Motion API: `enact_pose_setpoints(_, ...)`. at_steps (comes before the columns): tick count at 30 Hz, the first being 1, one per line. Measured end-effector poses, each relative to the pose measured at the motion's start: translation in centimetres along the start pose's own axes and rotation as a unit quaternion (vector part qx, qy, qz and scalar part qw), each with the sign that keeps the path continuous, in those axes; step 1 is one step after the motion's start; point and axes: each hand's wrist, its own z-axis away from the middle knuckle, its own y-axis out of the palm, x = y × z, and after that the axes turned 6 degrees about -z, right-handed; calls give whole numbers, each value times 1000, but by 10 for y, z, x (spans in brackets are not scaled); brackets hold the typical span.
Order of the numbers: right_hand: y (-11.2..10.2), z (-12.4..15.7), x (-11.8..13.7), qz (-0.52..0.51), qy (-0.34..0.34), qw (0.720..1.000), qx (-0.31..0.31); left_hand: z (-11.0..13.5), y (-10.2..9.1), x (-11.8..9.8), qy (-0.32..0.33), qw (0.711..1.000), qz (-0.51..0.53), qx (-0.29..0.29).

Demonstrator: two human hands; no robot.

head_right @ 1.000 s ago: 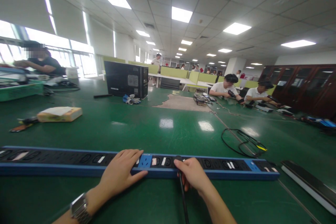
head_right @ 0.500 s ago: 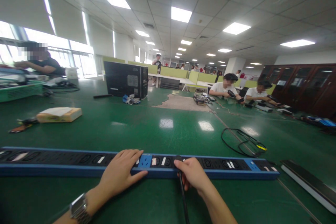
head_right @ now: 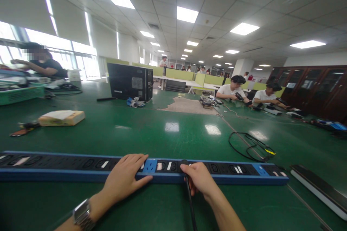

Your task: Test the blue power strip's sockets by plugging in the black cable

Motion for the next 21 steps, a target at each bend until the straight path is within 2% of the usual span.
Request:
enact_pose_setpoints(10,0,2,2,11,-19,999,-27,-1,0,-1,-1,1000,-4,17)
enact_pose_setpoints(21,1,2,3,11,-23,999,-29,-1,0,-1,0,1000,3,2)
